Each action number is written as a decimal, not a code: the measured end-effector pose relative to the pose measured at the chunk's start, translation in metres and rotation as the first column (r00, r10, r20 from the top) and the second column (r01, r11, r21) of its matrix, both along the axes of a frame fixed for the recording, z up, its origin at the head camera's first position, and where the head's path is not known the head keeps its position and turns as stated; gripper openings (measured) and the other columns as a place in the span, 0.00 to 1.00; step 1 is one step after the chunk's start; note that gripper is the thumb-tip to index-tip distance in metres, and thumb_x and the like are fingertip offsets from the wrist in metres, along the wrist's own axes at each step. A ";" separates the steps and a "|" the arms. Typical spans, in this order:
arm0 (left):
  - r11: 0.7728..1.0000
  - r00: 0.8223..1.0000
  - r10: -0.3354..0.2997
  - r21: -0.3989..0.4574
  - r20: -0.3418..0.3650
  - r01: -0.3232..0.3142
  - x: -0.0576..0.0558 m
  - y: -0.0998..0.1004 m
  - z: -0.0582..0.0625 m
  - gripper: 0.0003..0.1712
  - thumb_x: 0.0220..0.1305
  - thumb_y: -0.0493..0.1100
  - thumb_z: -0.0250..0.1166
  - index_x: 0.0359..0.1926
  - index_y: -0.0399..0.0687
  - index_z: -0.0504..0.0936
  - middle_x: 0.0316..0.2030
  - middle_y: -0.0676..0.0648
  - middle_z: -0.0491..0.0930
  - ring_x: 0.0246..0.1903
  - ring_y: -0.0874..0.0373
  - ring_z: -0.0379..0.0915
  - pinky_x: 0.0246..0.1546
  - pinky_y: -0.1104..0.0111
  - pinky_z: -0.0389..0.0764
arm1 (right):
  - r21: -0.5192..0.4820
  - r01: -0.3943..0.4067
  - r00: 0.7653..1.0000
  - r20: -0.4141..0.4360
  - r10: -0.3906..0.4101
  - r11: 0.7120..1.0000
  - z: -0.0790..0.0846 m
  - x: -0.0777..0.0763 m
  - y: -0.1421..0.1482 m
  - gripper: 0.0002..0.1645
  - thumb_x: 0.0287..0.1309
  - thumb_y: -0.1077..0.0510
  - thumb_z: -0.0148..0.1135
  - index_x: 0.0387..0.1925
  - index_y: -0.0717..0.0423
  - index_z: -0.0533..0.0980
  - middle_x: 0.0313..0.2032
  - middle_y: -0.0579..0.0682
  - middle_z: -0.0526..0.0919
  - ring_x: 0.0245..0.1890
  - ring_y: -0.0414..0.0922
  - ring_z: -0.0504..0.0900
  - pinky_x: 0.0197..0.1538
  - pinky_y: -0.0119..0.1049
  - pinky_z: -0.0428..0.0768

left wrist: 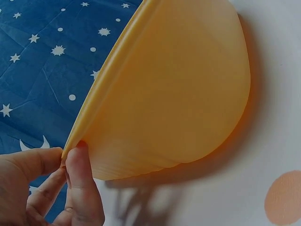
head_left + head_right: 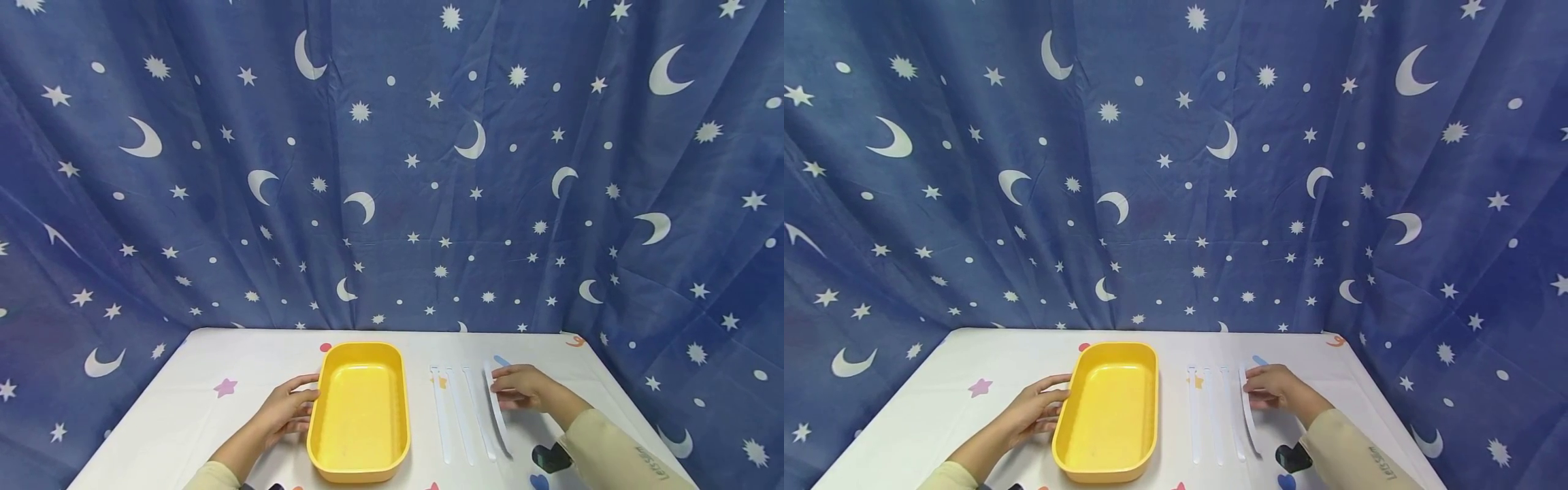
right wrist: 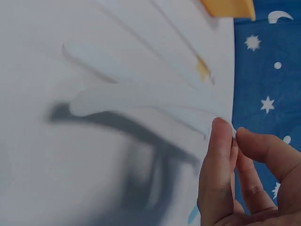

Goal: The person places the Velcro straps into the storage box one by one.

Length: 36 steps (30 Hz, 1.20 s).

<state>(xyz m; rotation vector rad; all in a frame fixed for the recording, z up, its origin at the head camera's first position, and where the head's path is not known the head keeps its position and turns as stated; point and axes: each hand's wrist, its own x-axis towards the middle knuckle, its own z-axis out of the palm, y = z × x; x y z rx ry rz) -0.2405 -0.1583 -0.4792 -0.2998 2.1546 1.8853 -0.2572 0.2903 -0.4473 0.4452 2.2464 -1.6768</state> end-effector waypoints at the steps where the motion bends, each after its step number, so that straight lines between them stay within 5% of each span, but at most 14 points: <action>1: 1.000 1.000 0.001 0.001 0.002 -0.001 0.000 0.000 0.000 0.26 0.66 0.43 0.63 0.65 0.47 0.74 0.34 0.43 0.81 0.24 0.59 0.80 0.24 0.66 0.87 | -0.025 0.004 1.000 0.013 -0.003 1.000 0.001 0.001 -0.001 0.27 0.52 0.71 0.65 0.55 0.73 0.72 0.32 0.53 0.82 0.31 0.44 0.83 0.35 0.37 0.89; 11: 1.000 1.000 0.001 0.013 0.006 -0.001 0.001 0.000 0.002 0.26 0.67 0.43 0.63 0.65 0.47 0.74 0.34 0.42 0.82 0.25 0.59 0.81 0.25 0.66 0.88 | -0.179 0.010 0.998 0.062 0.001 0.984 0.008 0.007 -0.017 0.28 0.53 0.72 0.66 0.57 0.68 0.71 0.35 0.53 0.81 0.32 0.44 0.83 0.36 0.35 0.88; 36: 0.999 0.999 -0.045 0.028 0.012 0.044 -0.001 -0.005 0.004 0.29 0.65 0.41 0.64 0.66 0.44 0.72 0.42 0.42 0.81 0.30 0.59 0.80 0.29 0.64 0.89 | -0.217 -0.022 0.995 0.088 0.042 0.976 0.027 0.020 -0.066 0.30 0.52 0.71 0.65 0.58 0.64 0.73 0.34 0.52 0.81 0.31 0.42 0.82 0.35 0.33 0.88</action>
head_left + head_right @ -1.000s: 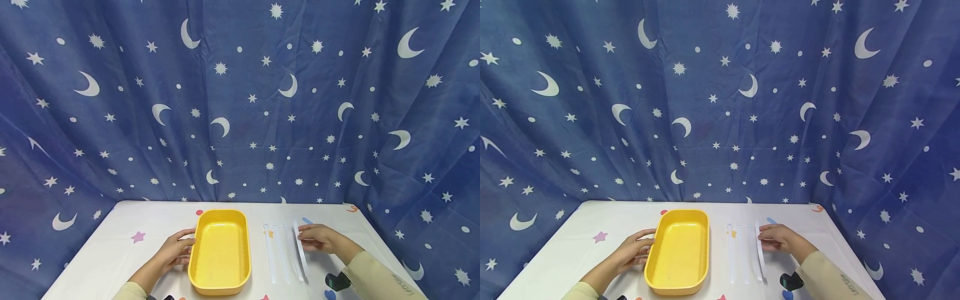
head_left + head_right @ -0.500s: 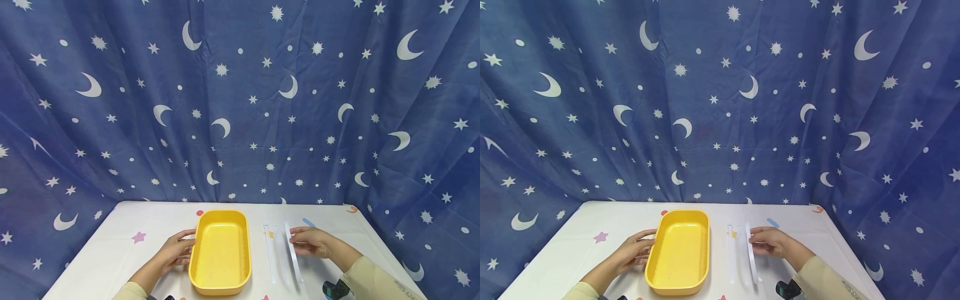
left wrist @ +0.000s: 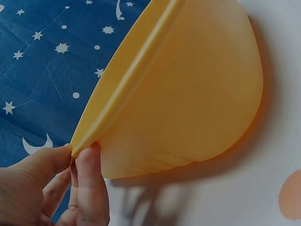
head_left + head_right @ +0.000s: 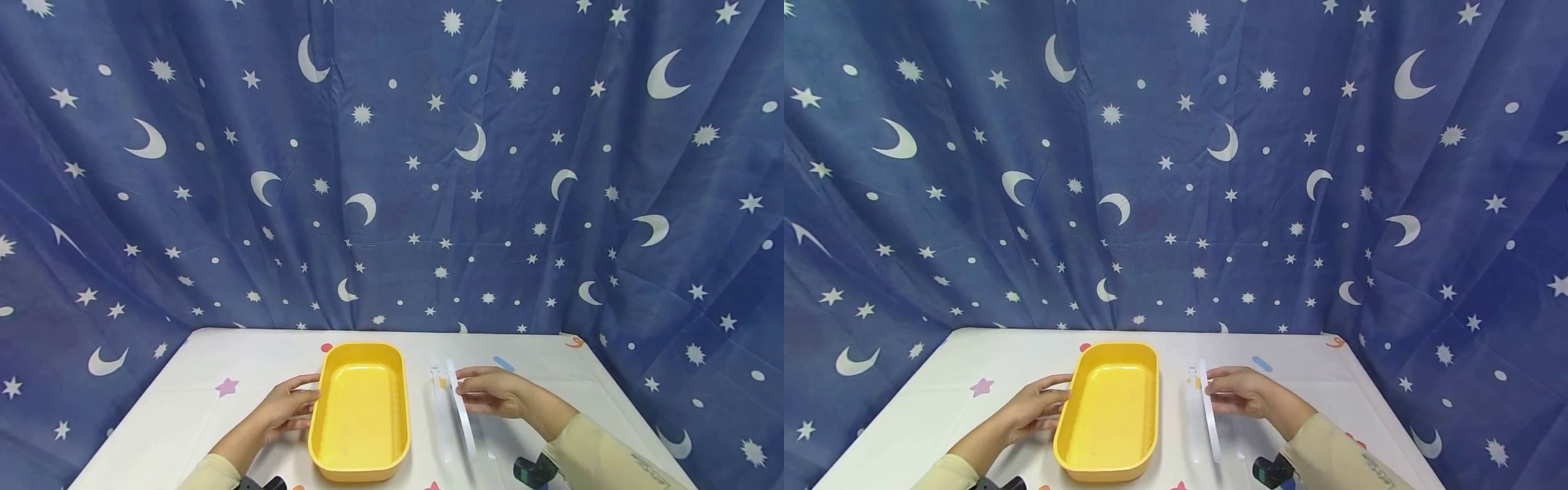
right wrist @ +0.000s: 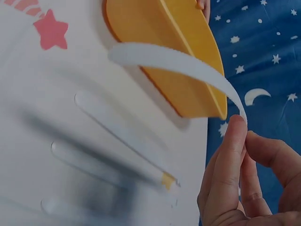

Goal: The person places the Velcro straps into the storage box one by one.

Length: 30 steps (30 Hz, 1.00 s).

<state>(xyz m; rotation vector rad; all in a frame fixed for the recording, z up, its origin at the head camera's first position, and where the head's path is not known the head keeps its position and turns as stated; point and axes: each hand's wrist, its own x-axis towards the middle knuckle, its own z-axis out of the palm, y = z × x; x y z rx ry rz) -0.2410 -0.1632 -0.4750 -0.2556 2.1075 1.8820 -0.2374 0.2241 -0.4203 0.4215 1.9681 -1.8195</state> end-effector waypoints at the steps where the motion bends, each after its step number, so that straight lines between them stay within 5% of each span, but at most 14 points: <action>1: 1.000 1.000 -0.002 0.000 -0.004 0.002 0.000 0.000 0.000 0.29 0.65 0.40 0.65 0.66 0.43 0.71 0.42 0.42 0.81 0.31 0.59 0.80 0.29 0.64 0.89 | -0.002 -0.008 1.000 -0.004 0.008 1.000 0.001 0.000 -0.002 0.30 0.52 0.72 0.65 0.58 0.64 0.73 0.34 0.52 0.81 0.31 0.42 0.82 0.35 0.33 0.88; 30: 1.000 1.000 0.002 -0.019 -0.004 -0.002 0.000 0.002 0.005 0.29 0.64 0.39 0.65 0.67 0.46 0.72 0.40 0.43 0.83 0.27 0.61 0.80 0.26 0.64 0.88 | -0.015 -0.082 0.996 0.016 0.082 0.997 0.002 -0.009 -0.081 0.24 0.51 0.69 0.68 0.52 0.61 0.78 0.36 0.54 0.82 0.32 0.44 0.85 0.35 0.33 0.88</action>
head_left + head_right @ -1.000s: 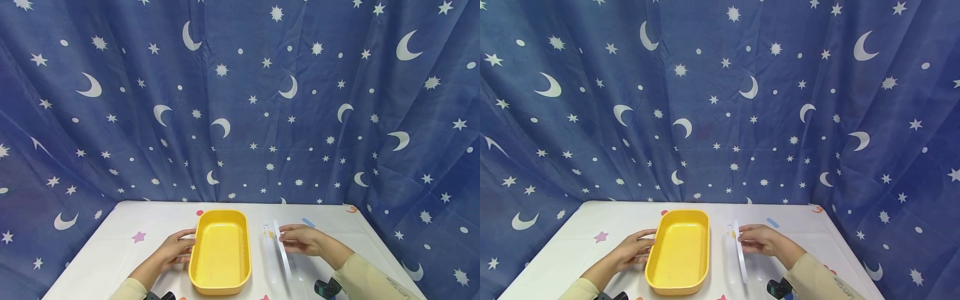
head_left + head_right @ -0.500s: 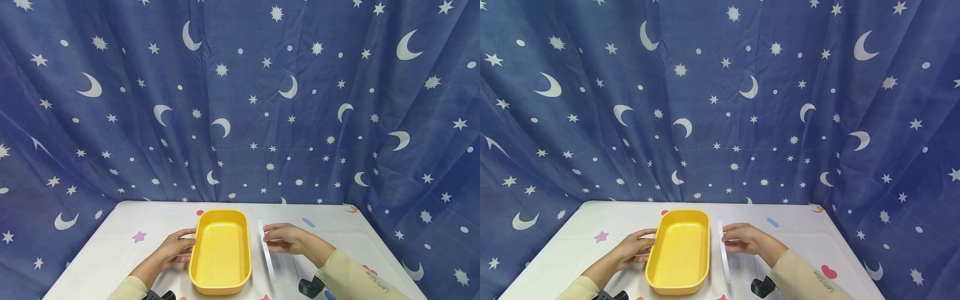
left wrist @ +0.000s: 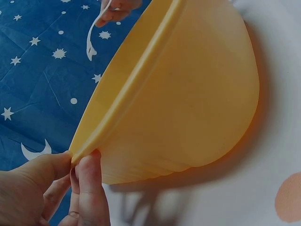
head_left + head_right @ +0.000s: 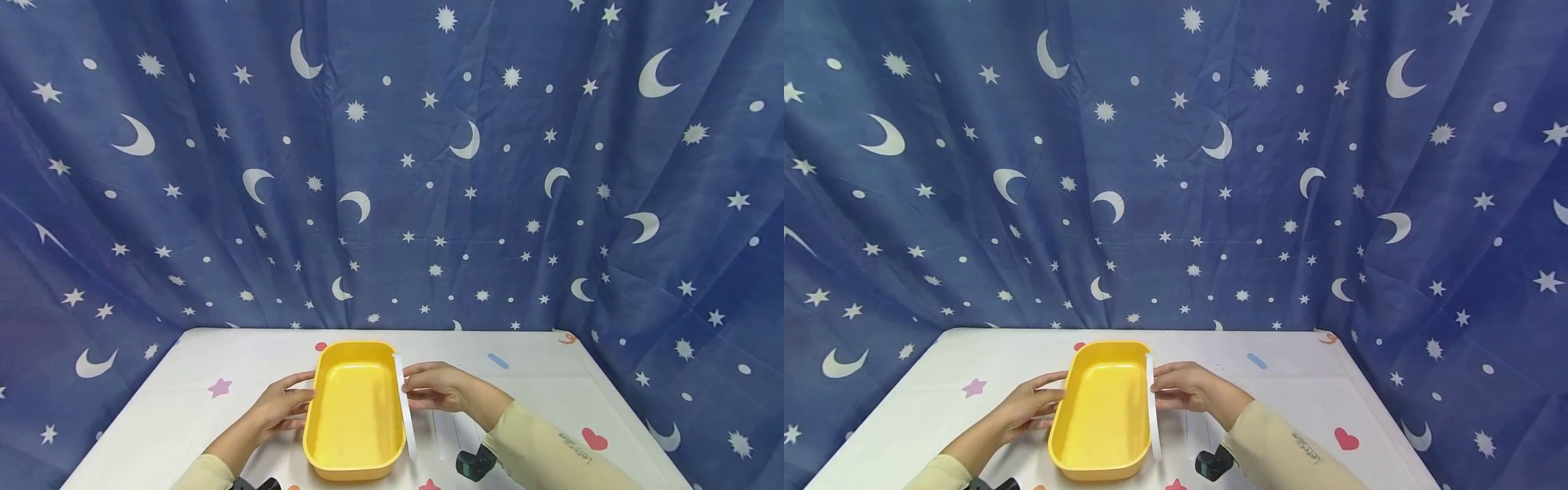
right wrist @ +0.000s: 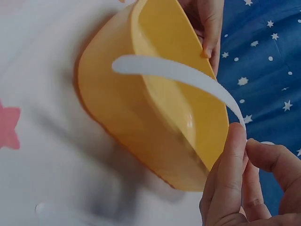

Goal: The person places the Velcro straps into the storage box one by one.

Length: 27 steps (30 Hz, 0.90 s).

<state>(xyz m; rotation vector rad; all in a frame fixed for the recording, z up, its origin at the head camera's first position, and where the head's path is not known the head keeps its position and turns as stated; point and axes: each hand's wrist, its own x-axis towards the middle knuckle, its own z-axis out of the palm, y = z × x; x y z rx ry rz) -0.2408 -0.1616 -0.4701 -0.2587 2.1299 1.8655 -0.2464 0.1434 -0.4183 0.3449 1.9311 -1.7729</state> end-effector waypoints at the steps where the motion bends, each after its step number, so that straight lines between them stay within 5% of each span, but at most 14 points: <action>1: 1.000 1.000 0.000 0.001 0.001 0.000 0.000 0.000 0.000 0.29 0.64 0.39 0.65 0.67 0.46 0.72 0.40 0.43 0.83 0.27 0.61 0.80 0.27 0.64 0.88 | -0.010 0.001 1.000 -0.001 -0.001 1.000 0.000 -0.001 -0.002 0.24 0.51 0.69 0.68 0.52 0.61 0.78 0.36 0.54 0.82 0.32 0.44 0.85 0.35 0.33 0.88; 27: 0.999 1.000 -0.013 0.031 0.004 0.013 -0.001 -0.001 -0.001 0.30 0.65 0.39 0.64 0.67 0.44 0.70 0.40 0.44 0.84 0.30 0.58 0.83 0.28 0.63 0.89 | -0.092 -0.006 0.999 -0.053 0.001 0.996 -0.014 -0.011 -0.045 0.20 0.52 0.73 0.67 0.48 0.66 0.77 0.31 0.54 0.81 0.28 0.44 0.84 0.33 0.32 0.88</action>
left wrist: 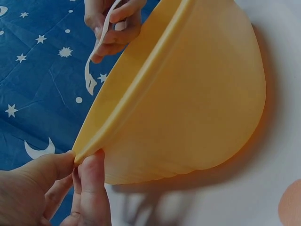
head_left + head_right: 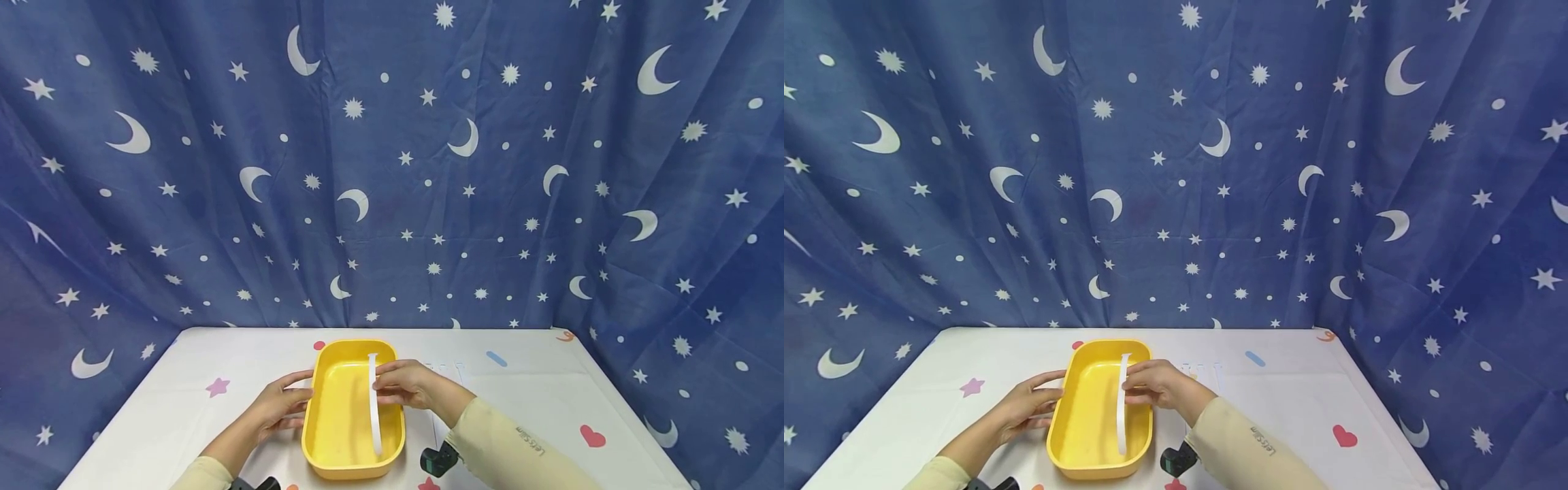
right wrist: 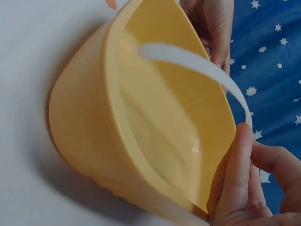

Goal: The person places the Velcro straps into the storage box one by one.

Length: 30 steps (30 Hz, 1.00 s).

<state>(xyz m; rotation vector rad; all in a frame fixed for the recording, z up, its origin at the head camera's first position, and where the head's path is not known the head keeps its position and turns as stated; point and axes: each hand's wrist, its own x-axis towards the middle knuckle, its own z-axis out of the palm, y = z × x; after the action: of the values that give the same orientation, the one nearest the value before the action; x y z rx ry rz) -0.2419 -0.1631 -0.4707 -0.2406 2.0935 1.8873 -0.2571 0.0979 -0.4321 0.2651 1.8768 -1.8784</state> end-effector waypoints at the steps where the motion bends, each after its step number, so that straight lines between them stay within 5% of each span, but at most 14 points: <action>1: 1.000 1.000 -0.007 0.004 -0.002 0.007 0.000 0.000 0.000 0.31 0.65 0.39 0.64 0.68 0.43 0.70 0.41 0.44 0.84 0.31 0.58 0.83 0.28 0.63 0.89 | 0.002 0.003 1.000 -0.004 -0.003 1.000 -0.001 0.000 -0.002 0.20 0.51 0.73 0.67 0.48 0.66 0.77 0.32 0.55 0.81 0.29 0.44 0.84 0.33 0.33 0.88; 30: 1.000 1.000 -0.015 0.009 -0.012 0.015 -0.001 -0.002 -0.002 0.31 0.64 0.40 0.64 0.68 0.43 0.69 0.41 0.44 0.83 0.32 0.59 0.82 0.29 0.63 0.89 | 0.012 0.026 0.996 -0.085 -0.025 1.000 -0.032 0.004 -0.063 0.16 0.47 0.77 0.67 0.41 0.67 0.78 0.28 0.56 0.82 0.28 0.47 0.85 0.36 0.46 0.88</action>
<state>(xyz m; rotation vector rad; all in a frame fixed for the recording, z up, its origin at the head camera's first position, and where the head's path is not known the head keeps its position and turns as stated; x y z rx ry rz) -0.2425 -0.1648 -0.4726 -0.2111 2.0880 1.8938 -0.2528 0.0352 -0.4639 0.2177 1.9506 -1.9233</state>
